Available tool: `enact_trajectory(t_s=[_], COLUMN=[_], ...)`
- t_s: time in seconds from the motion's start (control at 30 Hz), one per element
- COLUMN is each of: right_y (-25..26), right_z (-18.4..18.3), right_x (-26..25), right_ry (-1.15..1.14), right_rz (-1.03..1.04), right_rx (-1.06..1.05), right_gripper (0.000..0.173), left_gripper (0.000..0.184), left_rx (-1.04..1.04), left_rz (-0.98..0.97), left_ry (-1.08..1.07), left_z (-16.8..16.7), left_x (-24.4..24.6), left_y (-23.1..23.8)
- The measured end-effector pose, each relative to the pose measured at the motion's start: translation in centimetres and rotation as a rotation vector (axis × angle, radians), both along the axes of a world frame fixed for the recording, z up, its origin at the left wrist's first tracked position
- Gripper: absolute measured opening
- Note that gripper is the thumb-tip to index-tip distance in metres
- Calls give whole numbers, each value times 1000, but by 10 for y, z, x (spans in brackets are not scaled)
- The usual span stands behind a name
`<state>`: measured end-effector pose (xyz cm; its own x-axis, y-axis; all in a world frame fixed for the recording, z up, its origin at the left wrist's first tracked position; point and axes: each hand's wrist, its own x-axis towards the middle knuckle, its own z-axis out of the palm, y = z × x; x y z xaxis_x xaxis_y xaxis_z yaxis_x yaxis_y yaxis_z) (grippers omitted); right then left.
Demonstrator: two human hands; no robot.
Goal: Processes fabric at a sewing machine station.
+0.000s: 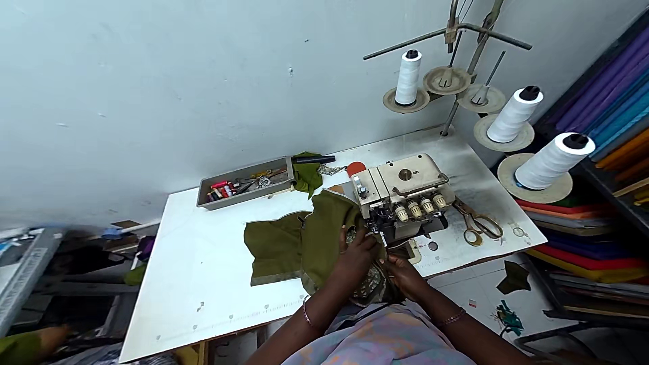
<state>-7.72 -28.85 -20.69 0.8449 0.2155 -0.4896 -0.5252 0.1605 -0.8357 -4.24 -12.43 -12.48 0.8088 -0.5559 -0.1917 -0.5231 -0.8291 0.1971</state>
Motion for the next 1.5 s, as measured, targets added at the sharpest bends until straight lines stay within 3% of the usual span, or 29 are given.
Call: enact_trajectory(t_s=[0.13,0.27,0.47,0.57,0.67,0.83,0.9,1.0,1.1,1.2,1.27,1.37,1.43,1.5], right_y=[-1,-8,-19,-19,-18,-20,-21,-17,-7,-2,-3,-6,-3,2], right_z=[7,8,5,9,16,19,18,4,7,6,1,-14,-16,-7], right_x=[5,11,19,21,21,20,17,13,5,-4,-11,-11,-10,-11], right_ry=[0,12,56,73,120,23,-86,-167,-54,-20,-36,-208,-249,-252], right_rz=[29,140,268,300,304,267,275,269,147,18,-37,1,-13,-5], right_rx=[-28,-44,32,85,66,-65,-102,-92,11,173,262,149,21,-140], right_gripper=[19,19,20,19,21,26,20,9,9,29,31,19,13,14], left_gripper=[30,29,57,57,60,21,15,41,63,75,76,53,36,41], left_rx=[-9,30,109,170,48,-256,-234,57,48,-16,1,-60,-226,-411], left_rz=[-74,-73,-125,-110,-125,-49,70,399,482,412,400,384,129,-151], left_ry=[50,212,506,657,762,844,819,638,587,615,585,370,182,83], left_z=[2,12,9,16,17,45,62,80,93,88,81,71,55,30], left_x=[-4,-16,-25,-25,-16,-3,0,2,1,-1,1,2,2,6], left_y=[1,-1,0,-5,3,50,67,72,64,50,41,27,23,20])
